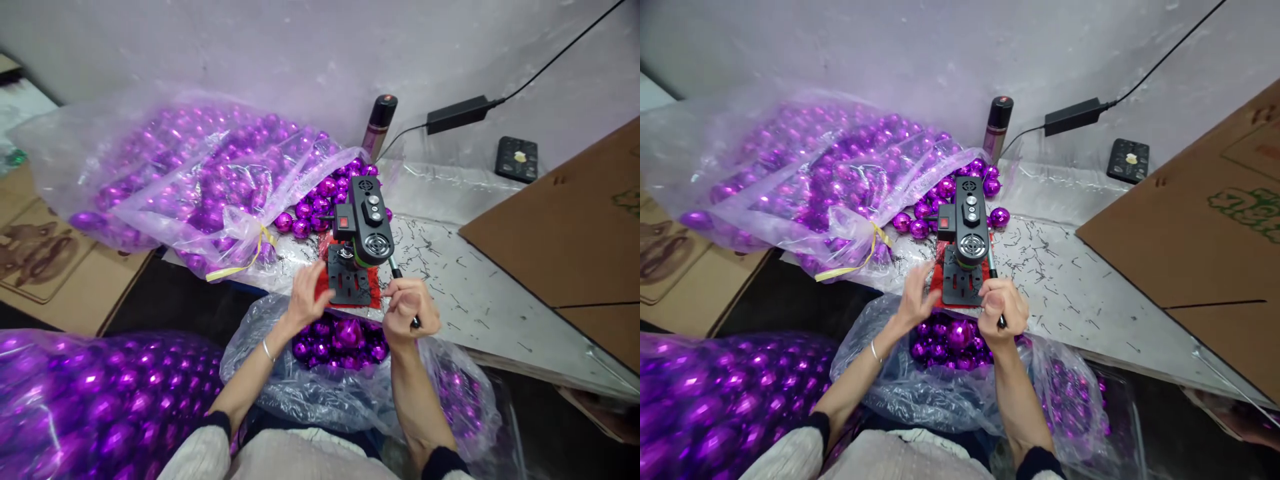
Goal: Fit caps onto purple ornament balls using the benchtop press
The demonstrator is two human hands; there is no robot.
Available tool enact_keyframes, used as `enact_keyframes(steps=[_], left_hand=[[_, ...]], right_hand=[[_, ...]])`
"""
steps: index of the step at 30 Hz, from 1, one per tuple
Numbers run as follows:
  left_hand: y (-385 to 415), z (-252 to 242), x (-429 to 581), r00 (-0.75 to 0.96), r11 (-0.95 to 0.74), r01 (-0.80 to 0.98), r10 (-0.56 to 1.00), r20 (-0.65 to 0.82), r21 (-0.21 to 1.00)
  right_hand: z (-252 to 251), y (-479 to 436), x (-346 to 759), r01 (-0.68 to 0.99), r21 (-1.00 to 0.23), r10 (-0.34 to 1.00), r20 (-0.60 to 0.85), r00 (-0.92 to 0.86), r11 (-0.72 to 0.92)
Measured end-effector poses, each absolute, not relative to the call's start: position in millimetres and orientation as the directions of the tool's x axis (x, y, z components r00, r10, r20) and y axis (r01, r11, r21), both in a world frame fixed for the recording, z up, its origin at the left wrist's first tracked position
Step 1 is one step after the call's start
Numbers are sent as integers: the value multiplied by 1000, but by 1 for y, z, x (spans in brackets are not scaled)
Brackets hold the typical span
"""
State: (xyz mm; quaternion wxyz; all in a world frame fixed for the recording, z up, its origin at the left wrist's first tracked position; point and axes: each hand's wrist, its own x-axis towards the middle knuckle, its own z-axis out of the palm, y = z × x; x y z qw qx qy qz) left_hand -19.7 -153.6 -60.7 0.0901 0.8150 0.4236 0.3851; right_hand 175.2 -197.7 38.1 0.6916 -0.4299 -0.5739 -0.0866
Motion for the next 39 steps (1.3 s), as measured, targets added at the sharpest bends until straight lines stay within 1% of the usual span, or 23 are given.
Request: enact_keyframes(steps=[3,5,7,8,10,13,15,16,17,19,21,23,25,27,29,31,34,36,39], left_hand=[[-86,-31,-18,99,-332,806,892,442,490],[-50,-18,-14,48,-187,882,949,313,433],[-29,-14,-10,45,-132,910,974,223,393],[-25,-15,-9,48,-130,905,977,206,405],[-23,-22,-11,41,-150,854,974,223,498],[-34,-33,-20,-29,-146,681,974,226,718],[-48,-39,-24,-55,-101,472,988,144,876],[-57,-41,-24,-33,-69,339,996,85,938],[-67,-44,-23,13,-30,202,1000,28,979],[-89,-49,-15,121,49,-10,992,-47,999],[-108,-54,-3,149,78,-89,987,-65,993],[-122,-60,9,116,36,-70,993,-28,997],[-130,-64,18,99,-35,21,995,33,999],[-135,-65,23,95,-107,172,991,91,979],[-138,-65,24,84,-174,340,984,154,924],[-140,-64,26,96,-232,457,972,212,858],[-140,-64,30,171,-326,496,945,278,805],[-138,-67,35,215,-378,482,926,311,791],[-135,-74,38,241,-408,461,912,331,788]], right_hand=[[36,-198,175,613,-500,377,866,330,612],[36,-199,175,610,-505,388,862,325,611],[36,-200,176,612,-504,398,862,314,609],[36,-200,177,616,-500,399,864,306,609],[34,-201,178,622,-489,399,869,292,611],[34,-201,179,628,-481,402,873,277,612],[36,-201,178,630,-484,405,871,279,608],[38,-200,177,628,-488,404,869,286,606],[41,-200,176,624,-495,403,866,297,604],[49,-198,174,616,-516,404,855,326,595],[57,-196,172,612,-537,413,842,347,581],[63,-195,172,613,-547,425,835,350,571],[65,-195,172,615,-544,429,836,341,571],[64,-195,173,617,-532,424,844,329,580],[61,-196,174,620,-520,416,851,320,587],[59,-197,174,628,-514,418,854,311,584],[56,-198,175,629,-514,428,853,299,584],[56,-199,176,625,-515,431,852,297,587],[54,-200,177,630,-513,443,851,283,583]])
